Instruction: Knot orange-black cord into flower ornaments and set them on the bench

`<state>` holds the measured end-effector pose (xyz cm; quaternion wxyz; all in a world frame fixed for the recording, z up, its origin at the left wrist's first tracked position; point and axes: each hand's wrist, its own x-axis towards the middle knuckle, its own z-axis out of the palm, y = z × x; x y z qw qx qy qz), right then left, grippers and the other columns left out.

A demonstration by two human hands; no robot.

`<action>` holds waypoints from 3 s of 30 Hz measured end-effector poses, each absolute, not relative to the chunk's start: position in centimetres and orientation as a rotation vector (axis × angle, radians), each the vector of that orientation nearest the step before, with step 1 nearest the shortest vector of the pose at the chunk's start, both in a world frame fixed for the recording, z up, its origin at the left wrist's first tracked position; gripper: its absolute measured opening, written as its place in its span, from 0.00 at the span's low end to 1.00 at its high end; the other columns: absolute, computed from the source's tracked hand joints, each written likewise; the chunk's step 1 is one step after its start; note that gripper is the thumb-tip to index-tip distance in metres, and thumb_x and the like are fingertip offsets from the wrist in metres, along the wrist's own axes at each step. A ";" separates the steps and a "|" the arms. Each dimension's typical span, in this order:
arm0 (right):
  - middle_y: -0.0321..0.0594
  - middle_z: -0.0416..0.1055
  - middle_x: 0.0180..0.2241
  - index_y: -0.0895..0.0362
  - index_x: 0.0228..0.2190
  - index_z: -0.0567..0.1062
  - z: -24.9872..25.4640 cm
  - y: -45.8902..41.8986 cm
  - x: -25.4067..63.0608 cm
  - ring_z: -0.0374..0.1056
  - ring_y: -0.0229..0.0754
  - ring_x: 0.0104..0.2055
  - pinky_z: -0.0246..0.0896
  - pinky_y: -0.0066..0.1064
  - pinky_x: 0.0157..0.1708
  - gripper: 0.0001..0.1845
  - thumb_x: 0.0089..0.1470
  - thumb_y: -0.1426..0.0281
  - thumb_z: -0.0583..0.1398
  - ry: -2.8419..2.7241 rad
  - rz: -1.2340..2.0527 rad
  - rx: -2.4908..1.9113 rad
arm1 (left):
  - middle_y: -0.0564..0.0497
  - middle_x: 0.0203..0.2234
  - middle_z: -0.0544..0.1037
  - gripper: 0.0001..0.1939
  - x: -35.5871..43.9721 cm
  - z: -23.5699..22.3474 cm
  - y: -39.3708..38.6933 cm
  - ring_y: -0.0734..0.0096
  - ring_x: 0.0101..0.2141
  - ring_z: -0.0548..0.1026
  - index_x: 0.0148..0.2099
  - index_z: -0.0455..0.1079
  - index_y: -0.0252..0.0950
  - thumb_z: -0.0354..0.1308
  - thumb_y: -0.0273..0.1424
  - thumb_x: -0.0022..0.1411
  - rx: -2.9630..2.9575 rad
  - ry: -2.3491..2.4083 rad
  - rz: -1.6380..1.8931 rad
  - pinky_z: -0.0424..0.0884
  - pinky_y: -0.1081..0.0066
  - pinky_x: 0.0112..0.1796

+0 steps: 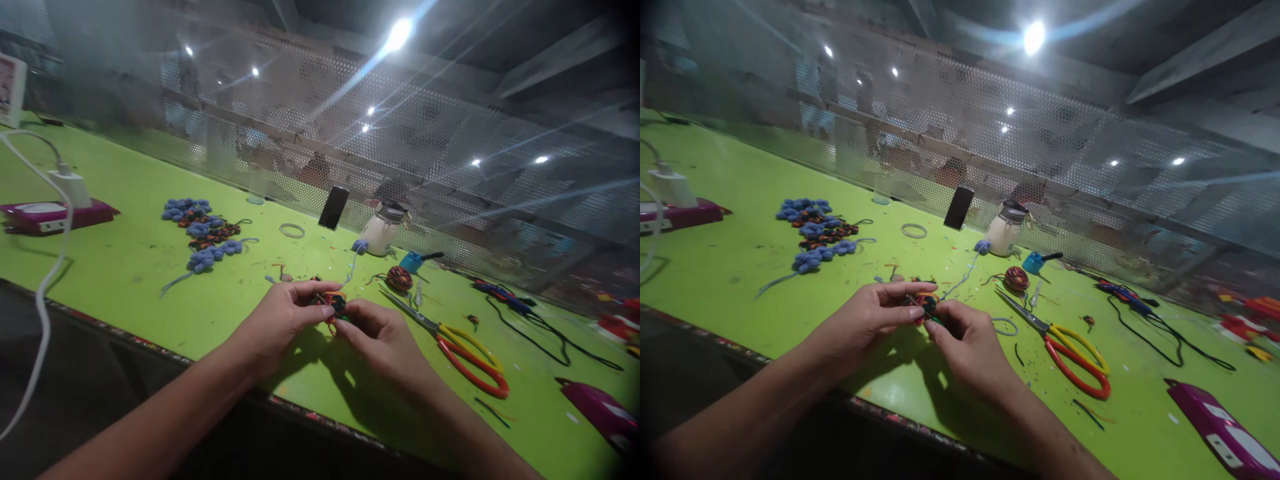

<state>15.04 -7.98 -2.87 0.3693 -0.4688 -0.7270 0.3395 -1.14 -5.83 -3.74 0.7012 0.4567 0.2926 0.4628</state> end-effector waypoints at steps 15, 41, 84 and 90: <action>0.35 0.69 0.20 0.59 0.29 0.65 -4.2 -8.1 13.5 0.66 0.35 0.21 0.63 0.29 0.23 0.13 0.45 0.66 0.63 -1.347 1.280 -1.106 | 0.43 0.34 0.75 0.20 -0.7 -3.8 -5.6 0.69 0.27 0.72 0.48 0.69 0.31 0.61 0.25 0.50 0.953 0.632 1.026 0.69 0.68 0.29; 0.41 0.70 0.34 0.55 0.41 0.69 -3.0 -6.3 16.6 0.68 0.38 0.32 0.62 0.32 0.32 0.17 0.47 0.66 0.62 -1.421 1.499 -0.953 | 0.47 0.29 0.76 0.14 -1.2 -4.0 -5.4 0.68 0.33 0.70 0.40 0.75 0.33 0.58 0.37 0.55 1.273 0.691 0.947 0.63 0.70 0.37; 0.32 0.57 0.18 0.58 0.16 0.62 -2.5 -9.8 14.5 0.51 0.33 0.22 0.44 0.27 0.23 0.16 0.50 0.67 0.56 -2.048 0.655 -1.432 | 0.45 0.35 0.77 0.16 -1.7 -2.6 -4.3 0.65 0.36 0.73 0.41 0.74 0.31 0.61 0.31 0.49 1.582 0.731 0.817 0.66 0.67 0.40; 0.31 0.54 0.20 0.57 0.20 0.60 -2.7 -10.4 14.3 0.49 0.33 0.23 0.46 0.26 0.23 0.15 0.56 0.66 0.51 -1.989 0.864 -1.316 | 0.45 0.37 0.77 0.20 -2.3 -2.0 -4.1 0.65 0.39 0.72 0.45 0.72 0.33 0.62 0.27 0.47 1.499 0.682 0.757 0.64 0.65 0.44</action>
